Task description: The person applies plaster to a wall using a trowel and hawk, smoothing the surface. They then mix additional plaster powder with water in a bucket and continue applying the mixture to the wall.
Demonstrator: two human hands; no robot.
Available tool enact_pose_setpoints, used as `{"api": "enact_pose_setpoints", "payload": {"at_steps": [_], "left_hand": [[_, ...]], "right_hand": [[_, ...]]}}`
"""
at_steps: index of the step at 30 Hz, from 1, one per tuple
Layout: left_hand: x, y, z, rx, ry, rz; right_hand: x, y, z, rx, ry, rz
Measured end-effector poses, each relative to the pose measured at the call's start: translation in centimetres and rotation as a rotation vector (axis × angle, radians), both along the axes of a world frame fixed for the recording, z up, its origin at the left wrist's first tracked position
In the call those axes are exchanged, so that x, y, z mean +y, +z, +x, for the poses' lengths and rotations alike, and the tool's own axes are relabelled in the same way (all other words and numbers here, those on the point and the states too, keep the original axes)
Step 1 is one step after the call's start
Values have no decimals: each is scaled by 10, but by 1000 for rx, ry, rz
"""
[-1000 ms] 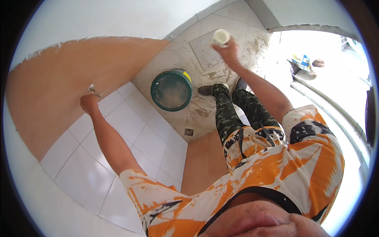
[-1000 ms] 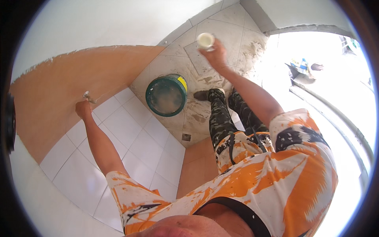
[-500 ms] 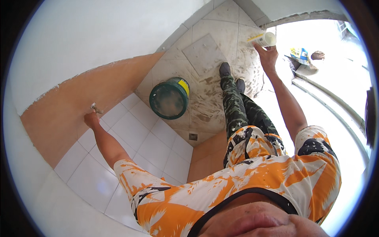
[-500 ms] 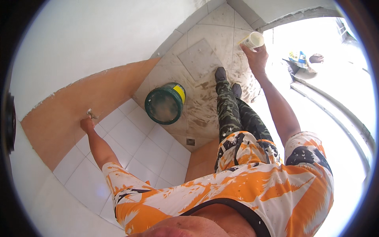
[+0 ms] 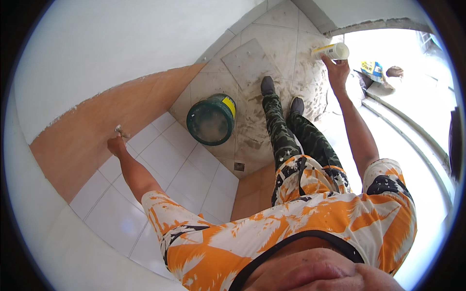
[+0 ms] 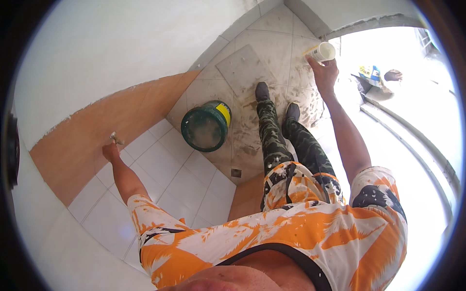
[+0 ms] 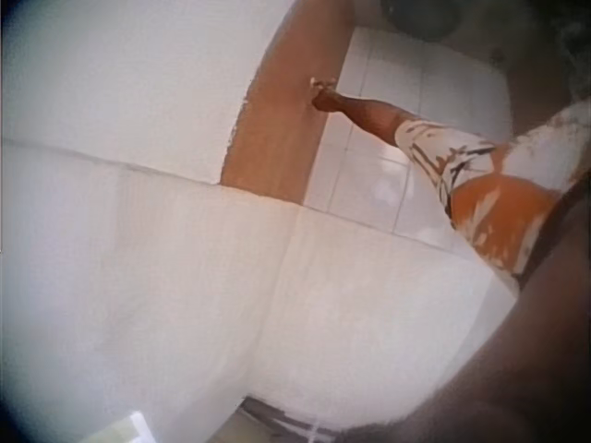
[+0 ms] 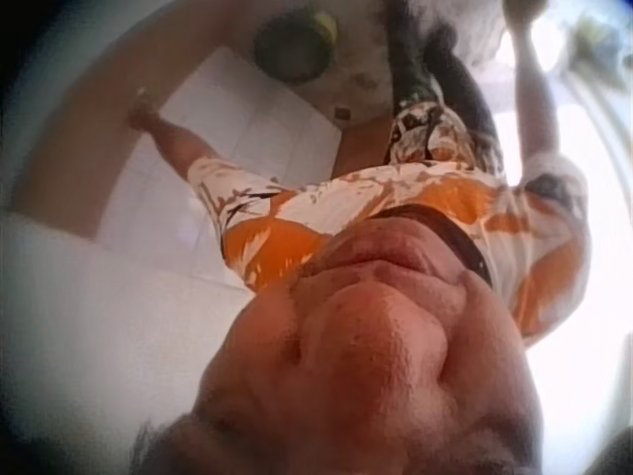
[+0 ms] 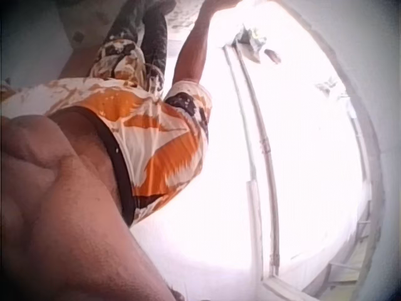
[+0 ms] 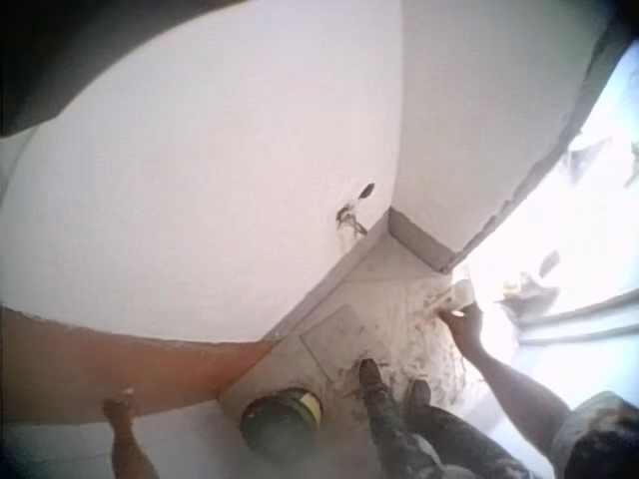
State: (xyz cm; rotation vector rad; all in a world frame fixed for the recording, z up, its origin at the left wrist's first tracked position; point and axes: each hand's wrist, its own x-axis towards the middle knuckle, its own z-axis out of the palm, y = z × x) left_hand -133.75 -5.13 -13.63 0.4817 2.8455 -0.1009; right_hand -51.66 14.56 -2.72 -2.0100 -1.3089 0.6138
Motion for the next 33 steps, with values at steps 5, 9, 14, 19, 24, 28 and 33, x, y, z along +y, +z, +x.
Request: {"api": "enact_pose_setpoints", "payload": {"at_steps": [5, 9, 14, 19, 24, 28, 33], "left_hand": [[-5, 15, 4, -25, -13, 8], [0, 34, 19, -33, 16, -23], [3, 51, 34, 5, -10, -15], [-2, 45, 29, -14, -21, -21], [-4, 48, 29, -40, 40, 30], [-5, 60, 39, -27, 33, 67], [-12, 54, 26, -21, 62, 3]], "right_hand": [[-3, 3, 5, 55, 11, 48], [-4, 6, 14, 50, 19, 22], [-3, 11, 21, 46, -21, 33], [-4, 13, 20, 53, -12, 48], [-2, 15, 21, 13, -31, 28], [1, 14, 24, 47, -41, 112], [-4, 12, 35, 75, -75, 123]]}}
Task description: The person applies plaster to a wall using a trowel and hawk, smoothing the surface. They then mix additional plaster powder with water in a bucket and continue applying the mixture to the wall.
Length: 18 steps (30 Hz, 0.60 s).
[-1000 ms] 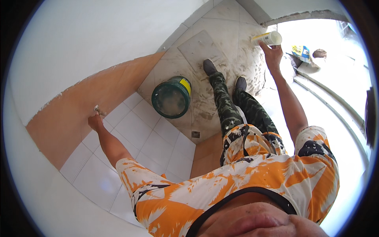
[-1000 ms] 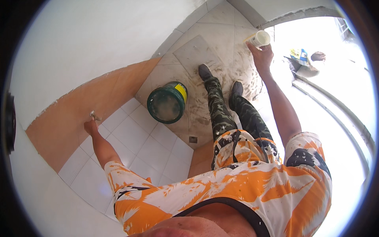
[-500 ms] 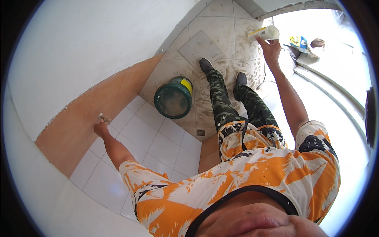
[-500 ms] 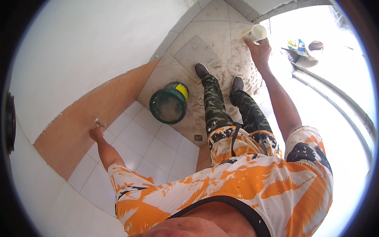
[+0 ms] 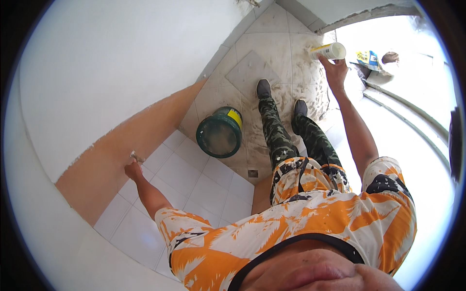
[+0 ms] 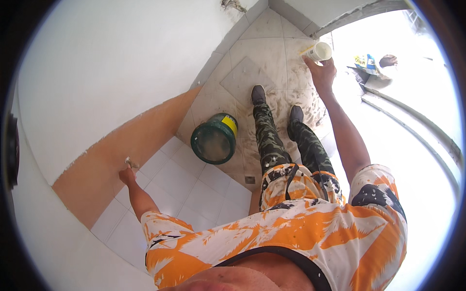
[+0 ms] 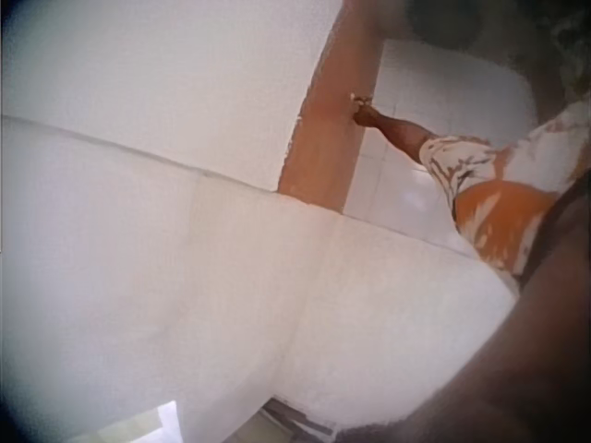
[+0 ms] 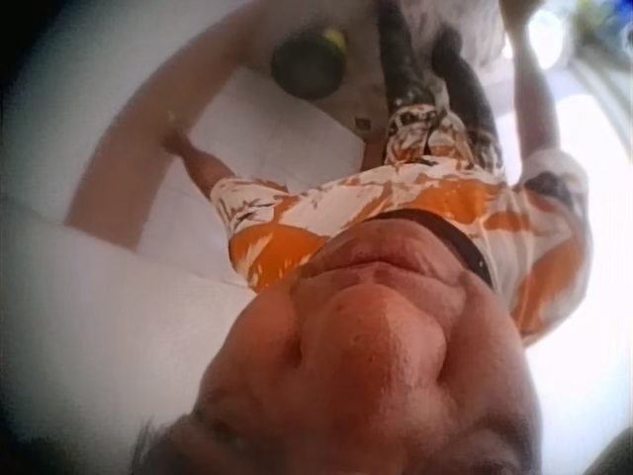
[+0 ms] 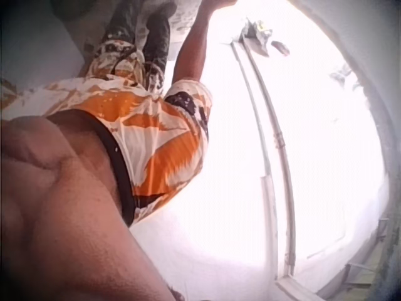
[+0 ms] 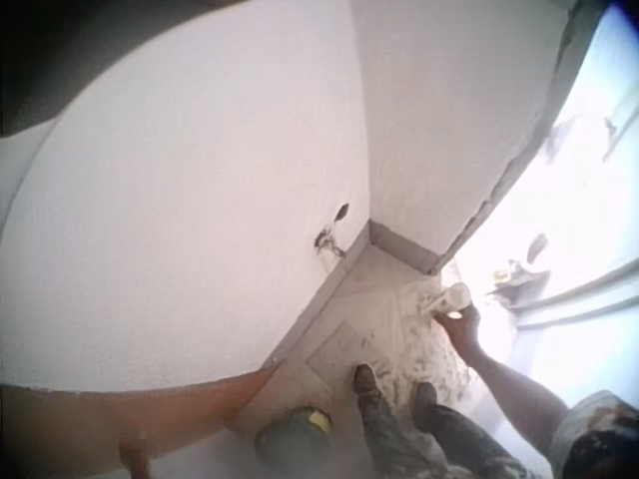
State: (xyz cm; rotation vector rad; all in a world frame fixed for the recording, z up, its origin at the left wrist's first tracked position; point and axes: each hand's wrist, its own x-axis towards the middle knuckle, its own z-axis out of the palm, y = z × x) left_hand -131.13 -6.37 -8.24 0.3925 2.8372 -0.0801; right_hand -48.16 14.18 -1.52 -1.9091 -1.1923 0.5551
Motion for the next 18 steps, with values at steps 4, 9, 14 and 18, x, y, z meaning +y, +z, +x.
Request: {"api": "enact_pose_setpoints", "payload": {"at_steps": [4, 9, 14, 18], "left_hand": [[-15, -7, -30, -5, -184, -168], [-28, -7, 34, 195, -87, -83], [35, -32, 309, -139, -637, 560], [125, -12, 552, -748, -1276, 761]], "right_hand": [[-5, 5, 11, -68, -63, -51], [-12, 10, 17, -89, -113, -14], [-16, 15, 20, -61, -104, -24], [-19, 24, 21, -279, 72, 82]]}}
